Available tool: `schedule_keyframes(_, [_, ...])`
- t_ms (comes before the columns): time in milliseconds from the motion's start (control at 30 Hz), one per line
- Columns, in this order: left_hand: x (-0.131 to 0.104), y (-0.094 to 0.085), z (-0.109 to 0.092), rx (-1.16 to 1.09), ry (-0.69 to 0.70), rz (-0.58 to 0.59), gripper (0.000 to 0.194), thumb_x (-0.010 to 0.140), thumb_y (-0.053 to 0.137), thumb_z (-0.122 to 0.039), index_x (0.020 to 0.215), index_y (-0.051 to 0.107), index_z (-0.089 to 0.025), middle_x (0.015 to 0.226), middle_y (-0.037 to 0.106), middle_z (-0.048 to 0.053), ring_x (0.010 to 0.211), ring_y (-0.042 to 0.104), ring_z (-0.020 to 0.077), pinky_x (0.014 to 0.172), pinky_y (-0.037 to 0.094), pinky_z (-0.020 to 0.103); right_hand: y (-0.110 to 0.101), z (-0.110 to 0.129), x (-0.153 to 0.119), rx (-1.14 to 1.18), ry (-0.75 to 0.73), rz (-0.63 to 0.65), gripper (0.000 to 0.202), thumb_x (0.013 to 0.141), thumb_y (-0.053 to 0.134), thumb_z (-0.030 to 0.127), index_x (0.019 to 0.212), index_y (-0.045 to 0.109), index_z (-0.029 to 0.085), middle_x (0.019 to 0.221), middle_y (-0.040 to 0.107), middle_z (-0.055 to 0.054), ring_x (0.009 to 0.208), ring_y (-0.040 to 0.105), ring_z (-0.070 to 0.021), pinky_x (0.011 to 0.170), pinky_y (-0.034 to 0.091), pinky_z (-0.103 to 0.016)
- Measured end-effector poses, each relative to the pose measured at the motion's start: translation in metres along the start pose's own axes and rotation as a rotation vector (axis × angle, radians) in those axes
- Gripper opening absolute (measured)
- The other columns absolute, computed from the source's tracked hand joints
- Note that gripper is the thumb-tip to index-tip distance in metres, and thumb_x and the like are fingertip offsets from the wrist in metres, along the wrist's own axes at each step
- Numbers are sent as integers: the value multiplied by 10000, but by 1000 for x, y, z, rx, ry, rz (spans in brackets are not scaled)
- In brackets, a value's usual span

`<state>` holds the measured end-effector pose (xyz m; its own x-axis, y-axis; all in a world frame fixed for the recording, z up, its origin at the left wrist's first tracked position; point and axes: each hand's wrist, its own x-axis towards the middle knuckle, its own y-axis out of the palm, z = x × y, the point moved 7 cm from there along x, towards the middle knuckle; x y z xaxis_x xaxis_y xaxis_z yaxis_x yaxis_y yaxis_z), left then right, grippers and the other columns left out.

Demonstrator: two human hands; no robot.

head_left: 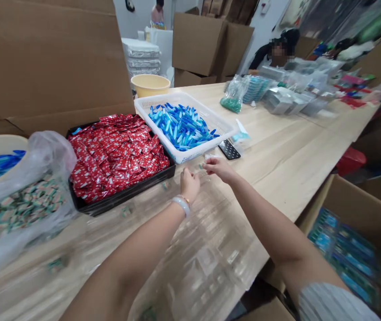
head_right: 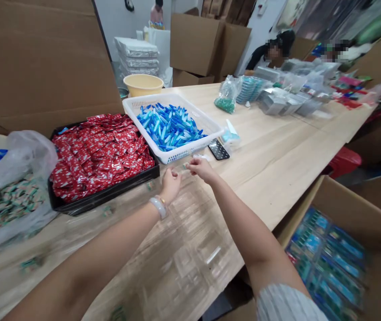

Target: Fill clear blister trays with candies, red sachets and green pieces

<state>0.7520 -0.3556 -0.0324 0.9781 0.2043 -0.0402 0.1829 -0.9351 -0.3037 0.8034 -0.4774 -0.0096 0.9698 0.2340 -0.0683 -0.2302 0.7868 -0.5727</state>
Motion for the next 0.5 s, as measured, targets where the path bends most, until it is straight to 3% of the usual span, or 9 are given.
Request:
schedule_keyframes(67, [-2,3,6,194,101,48,365,719,527,-111,1083,496,-103,951,542,124,892,539,194,856,407,358,3,0,20,-385,-137,55,156,762,489,263,796,545,121,690,561,-31,615,511,-111,568,396,-219])
schedule_keyframes(133, [-6,6,12,278,160,112,343,720,517,-112,1063,512,-121,970,521,116,890,528,186,850,407,344,12,-1,34,-605,-221,117,104,730,510,176,796,573,126,767,585,-56,694,525,-131,610,380,-221])
schedule_keyframes(367, [-8,7,19,327,192,141,329,731,516,-149,1059,520,-129,936,509,101,876,513,182,826,414,330,29,-8,48,-804,-285,266,140,695,507,79,767,615,132,894,591,-107,789,534,-178,643,336,-241])
schedule_keyframes(500, [-10,8,19,330,189,152,342,736,507,-153,1074,518,-105,959,508,120,880,518,187,829,416,326,25,-4,46,-857,-267,244,259,709,527,112,964,571,114,925,593,-116,787,532,-177,640,340,-236])
